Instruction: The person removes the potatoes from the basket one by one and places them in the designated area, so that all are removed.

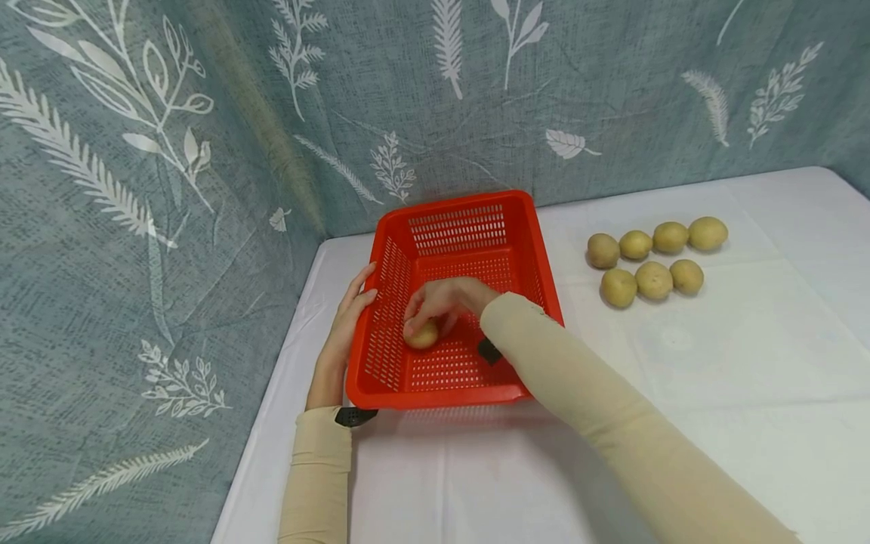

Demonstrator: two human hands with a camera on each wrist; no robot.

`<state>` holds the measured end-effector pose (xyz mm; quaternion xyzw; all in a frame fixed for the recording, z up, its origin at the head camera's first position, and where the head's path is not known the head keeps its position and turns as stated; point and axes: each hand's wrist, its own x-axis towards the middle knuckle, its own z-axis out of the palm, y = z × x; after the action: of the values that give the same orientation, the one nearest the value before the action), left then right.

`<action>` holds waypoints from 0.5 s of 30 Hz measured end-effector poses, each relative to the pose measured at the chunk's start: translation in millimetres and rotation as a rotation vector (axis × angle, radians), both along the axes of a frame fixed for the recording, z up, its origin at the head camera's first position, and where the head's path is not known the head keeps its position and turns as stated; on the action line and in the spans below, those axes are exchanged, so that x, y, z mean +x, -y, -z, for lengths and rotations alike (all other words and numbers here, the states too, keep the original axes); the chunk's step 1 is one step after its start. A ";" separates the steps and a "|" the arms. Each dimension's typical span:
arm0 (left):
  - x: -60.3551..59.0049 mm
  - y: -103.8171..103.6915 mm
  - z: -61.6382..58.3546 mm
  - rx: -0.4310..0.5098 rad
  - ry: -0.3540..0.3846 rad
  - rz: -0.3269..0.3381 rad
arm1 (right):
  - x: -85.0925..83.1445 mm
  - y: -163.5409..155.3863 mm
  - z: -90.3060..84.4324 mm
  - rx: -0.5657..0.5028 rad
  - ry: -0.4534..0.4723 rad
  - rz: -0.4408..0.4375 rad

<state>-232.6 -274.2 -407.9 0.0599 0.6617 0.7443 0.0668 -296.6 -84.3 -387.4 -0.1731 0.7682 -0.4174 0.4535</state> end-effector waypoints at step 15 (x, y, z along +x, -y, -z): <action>-0.1 0.0 0.6 -0.003 -0.004 -0.005 | 0.9 4.1 1.5 -0.003 0.001 -0.005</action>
<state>-232.7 -274.2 -408.5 0.0594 0.6630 0.7435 0.0637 -295.7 -88.3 -388.8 -0.1755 0.7670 -0.4177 0.4544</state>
